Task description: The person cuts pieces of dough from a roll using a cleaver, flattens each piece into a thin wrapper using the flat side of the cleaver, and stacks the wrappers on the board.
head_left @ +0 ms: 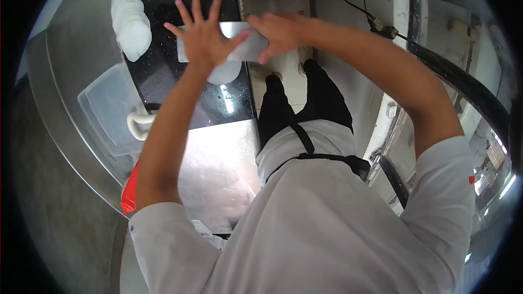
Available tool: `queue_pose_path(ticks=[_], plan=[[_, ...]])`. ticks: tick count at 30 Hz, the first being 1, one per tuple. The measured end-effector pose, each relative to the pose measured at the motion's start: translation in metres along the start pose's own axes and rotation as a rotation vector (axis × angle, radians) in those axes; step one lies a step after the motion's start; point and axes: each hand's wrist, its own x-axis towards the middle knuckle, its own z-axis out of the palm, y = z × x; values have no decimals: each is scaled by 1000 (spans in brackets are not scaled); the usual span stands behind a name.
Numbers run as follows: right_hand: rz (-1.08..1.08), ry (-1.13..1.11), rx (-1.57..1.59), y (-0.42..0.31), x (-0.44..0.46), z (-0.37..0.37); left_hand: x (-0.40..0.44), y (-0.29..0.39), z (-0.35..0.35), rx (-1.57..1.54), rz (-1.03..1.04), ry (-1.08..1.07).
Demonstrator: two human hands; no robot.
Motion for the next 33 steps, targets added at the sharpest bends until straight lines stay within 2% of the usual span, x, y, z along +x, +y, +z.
queue_pose_path(ticks=[1,5,6,8,9,12,15,18,19,22,26,27,30,33], plan=[[17,-15,-7,4,-1,0,2,9,-3,-6,5,-44],[11,-50,-34,19,18,-26,28,4,2,-21,-51,57],[-3,-44,-61,27,26,-37,44,22,-31,47,-208,-153],[-34,82,-75,25,39,-40,57,14,-40,94,-202,-173],[-45,139,-58,19,38,-30,58,4,-45,104,-133,-207],[-17,59,186,-6,17,11,11,-34,-5,-80,205,17],[147,-3,144,-31,5,20,6,-27,-10,-60,262,-42],[117,58,138,-16,21,16,20,-31,-19,-32,314,-2],[97,78,88,-16,24,4,37,-21,-41,187,217,-200],[37,190,19,1,38,-10,69,-20,-48,179,177,-272],[36,200,123,-14,18,23,32,-39,-14,-95,356,-26],[70,144,122,-25,12,32,7,-36,-17,-149,336,-72],[136,79,182,-24,14,41,8,-36,-17,-188,300,-60],[138,89,151,-19,23,18,24,-39,-22,-36,303,10]])
